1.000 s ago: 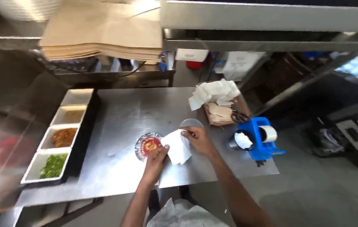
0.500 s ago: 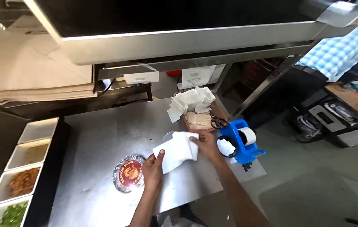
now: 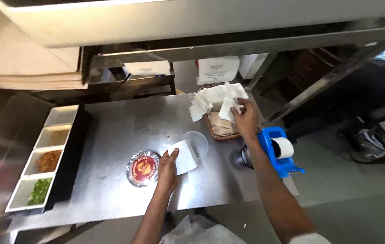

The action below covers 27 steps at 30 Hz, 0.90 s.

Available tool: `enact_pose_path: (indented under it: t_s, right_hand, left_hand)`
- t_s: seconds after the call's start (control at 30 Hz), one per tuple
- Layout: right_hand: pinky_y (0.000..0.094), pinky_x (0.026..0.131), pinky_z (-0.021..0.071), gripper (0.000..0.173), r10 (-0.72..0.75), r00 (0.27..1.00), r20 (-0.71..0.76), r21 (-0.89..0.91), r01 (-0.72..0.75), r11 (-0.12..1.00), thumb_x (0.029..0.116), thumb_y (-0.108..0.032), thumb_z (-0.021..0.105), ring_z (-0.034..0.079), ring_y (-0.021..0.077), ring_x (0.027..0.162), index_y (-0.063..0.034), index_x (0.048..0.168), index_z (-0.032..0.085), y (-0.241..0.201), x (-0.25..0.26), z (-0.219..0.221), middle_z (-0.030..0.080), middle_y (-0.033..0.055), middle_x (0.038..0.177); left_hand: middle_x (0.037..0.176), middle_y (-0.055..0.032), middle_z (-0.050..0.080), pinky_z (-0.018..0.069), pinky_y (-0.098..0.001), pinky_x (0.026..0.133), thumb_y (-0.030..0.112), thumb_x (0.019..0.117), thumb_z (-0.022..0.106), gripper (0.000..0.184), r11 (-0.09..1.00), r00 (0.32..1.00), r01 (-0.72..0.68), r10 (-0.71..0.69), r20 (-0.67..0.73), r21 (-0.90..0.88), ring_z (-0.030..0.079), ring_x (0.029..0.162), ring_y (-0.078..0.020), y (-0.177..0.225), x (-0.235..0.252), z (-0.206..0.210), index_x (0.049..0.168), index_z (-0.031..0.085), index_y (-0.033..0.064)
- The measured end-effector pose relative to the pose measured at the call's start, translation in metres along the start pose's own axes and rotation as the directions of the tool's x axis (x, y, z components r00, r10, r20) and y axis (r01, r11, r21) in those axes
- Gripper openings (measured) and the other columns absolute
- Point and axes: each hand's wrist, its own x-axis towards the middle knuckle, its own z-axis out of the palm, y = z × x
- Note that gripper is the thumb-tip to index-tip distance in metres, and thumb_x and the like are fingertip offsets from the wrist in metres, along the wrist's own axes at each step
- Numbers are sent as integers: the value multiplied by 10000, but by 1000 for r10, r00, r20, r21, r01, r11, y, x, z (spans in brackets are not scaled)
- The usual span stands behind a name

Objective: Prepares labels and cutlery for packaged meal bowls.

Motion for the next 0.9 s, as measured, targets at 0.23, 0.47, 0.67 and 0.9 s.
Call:
enact_pose_path:
  t_s: [0.23, 0.47, 0.67, 0.9]
  right_hand:
    - [402, 837, 590, 467, 78, 476, 876, 415, -825, 383, 1048, -450, 484, 688, 203, 1000, -199, 1442, 494, -56, -173, 77, 686, 76, 1179]
    - [438, 870, 606, 358, -120, 903, 413, 220, 29, 975, 832, -157, 846, 701, 197, 987, -68, 1151, 709, -49, -205, 96, 718, 80, 1083]
    - [551, 994, 458, 305, -368, 546, 753, 21, 539, 842, 883, -471, 743, 578, 209, 1235, -287, 1126, 758, -39, -242, 122, 646, -61, 1336]
    - [561, 906, 503, 242, -225, 837, 500, -310, 415, 856, 984, -335, 624, 603, 287, 1184, -218, 1145, 763, -13, -190, 107, 681, 20, 1257]
  left_hand:
    - [960, -128, 736, 631, -396, 763, 190, 1064, 519, 261, 983, 999, -24, 30, -30, 183, 730, 826, -206, 10, -26, -38, 1209, 619, -2]
    - [796, -156, 700, 625, -395, 635, 260, 1086, 522, 331, 935, 949, 203, -115, -293, 290, 706, 664, -243, -64, -68, -89, 1134, 615, -54]
    - [1004, -177, 757, 645, -433, 678, 438, 1112, 385, 538, 832, 856, 510, -465, -227, 218, 761, 799, -294, -85, -99, -109, 1244, 598, -38]
    - [891, 18, 741, 606, -444, 715, 562, 977, 565, 445, 297, 999, -39, -21, 47, 954, 706, 748, -155, -43, -100, -110, 1114, 751, 181]
